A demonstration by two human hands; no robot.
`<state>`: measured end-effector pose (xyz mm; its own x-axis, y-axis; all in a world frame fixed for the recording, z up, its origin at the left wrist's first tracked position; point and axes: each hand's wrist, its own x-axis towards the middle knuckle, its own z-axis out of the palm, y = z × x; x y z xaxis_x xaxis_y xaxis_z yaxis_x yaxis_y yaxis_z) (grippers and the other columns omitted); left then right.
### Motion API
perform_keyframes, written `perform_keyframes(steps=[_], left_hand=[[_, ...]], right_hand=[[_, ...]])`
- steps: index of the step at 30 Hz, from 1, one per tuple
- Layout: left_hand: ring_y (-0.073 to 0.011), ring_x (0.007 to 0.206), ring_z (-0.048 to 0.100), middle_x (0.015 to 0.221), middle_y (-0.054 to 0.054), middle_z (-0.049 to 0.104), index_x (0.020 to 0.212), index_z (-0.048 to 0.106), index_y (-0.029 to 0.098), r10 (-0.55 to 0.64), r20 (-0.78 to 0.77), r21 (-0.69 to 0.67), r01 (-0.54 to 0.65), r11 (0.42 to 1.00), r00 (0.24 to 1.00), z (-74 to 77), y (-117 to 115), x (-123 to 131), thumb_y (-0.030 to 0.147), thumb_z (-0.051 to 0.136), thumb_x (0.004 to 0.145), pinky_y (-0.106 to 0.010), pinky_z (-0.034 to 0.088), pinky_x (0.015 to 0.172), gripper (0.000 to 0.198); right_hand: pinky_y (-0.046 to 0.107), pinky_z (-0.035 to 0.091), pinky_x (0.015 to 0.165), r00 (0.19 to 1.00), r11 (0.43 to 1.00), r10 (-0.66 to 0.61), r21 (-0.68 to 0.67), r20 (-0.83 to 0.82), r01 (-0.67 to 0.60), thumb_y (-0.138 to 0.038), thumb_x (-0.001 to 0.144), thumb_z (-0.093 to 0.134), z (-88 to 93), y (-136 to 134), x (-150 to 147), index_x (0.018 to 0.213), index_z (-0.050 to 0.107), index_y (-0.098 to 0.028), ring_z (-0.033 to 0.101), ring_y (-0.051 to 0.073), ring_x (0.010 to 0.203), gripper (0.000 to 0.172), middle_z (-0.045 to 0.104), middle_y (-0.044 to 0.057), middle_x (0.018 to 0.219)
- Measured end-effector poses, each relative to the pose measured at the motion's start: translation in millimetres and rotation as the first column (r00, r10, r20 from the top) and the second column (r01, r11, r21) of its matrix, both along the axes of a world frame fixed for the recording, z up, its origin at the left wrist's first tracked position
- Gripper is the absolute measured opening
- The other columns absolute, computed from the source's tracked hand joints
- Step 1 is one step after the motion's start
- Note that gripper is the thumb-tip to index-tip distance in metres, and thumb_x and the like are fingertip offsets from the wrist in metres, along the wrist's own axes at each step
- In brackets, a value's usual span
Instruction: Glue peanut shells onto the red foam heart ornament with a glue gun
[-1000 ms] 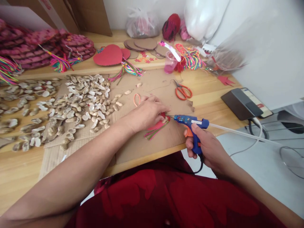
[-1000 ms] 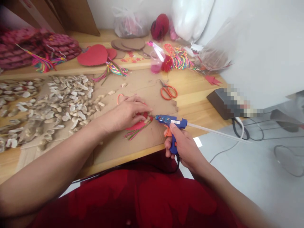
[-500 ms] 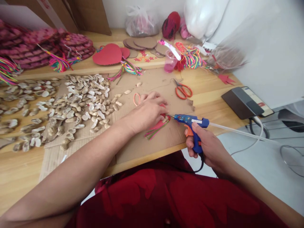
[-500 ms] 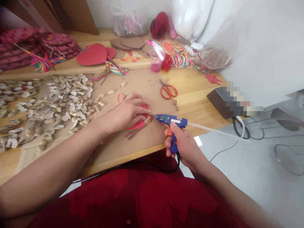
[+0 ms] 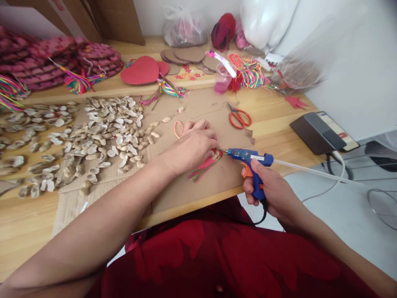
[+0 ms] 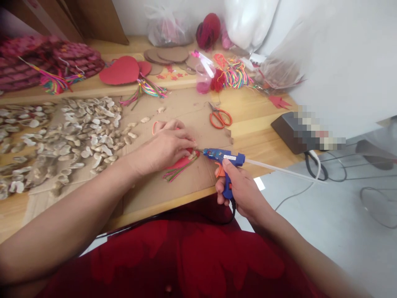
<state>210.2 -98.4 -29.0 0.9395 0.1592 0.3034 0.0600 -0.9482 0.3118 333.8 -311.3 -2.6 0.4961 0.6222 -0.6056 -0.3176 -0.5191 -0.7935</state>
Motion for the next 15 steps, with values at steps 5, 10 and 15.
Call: perform_keyframes(steps=[5, 10, 15], left_hand=[[-0.0285, 0.109, 0.053, 0.103, -0.006, 0.078, 0.095, 0.081, 0.022, -0.023, -0.018, 0.012, 0.024, 1.000, 1.000, 4.5, -3, -2, 0.020, 0.059, 0.092, -0.046, 0.037, 0.093, 0.022], [-0.0291, 0.111, 0.053, 0.105, -0.005, 0.078, 0.099, 0.081, 0.023, -0.011, -0.046, 0.009, 0.011, 1.000, 0.999, 3.1, -2, -1, 0.021, 0.059, 0.095, -0.050, 0.033, 0.098, 0.022], [-0.0280, 0.110, 0.053, 0.112, -0.006, 0.076, 0.099, 0.081, 0.023, -0.031, -0.048, -0.034, 0.029, 0.999, 0.998, -6.3, 1, 3, 0.024, 0.062, 0.095, -0.048, 0.035, 0.097, 0.020]], right_hand=[[0.022, 0.036, 0.033, 1.000, 1.000, -0.013, -0.018, -0.008, 0.013, -0.059, 0.098, 0.051, 1.8, 2, -1, 0.084, 0.056, -0.020, 0.053, 0.013, 0.036, 0.042, 0.055, -0.004, 0.051], [0.022, 0.038, 0.035, 1.000, 1.000, -0.005, -0.019, 0.002, 0.005, -0.061, 0.098, 0.051, 0.4, 0, 0, 0.084, 0.056, -0.021, 0.053, 0.013, 0.037, 0.042, 0.055, -0.004, 0.051], [0.022, 0.036, 0.035, 0.999, 0.999, -0.015, -0.031, -0.042, 0.014, -0.061, 0.098, 0.050, -0.2, 1, 1, 0.085, 0.055, -0.022, 0.051, 0.013, 0.036, 0.041, 0.053, -0.004, 0.049]])
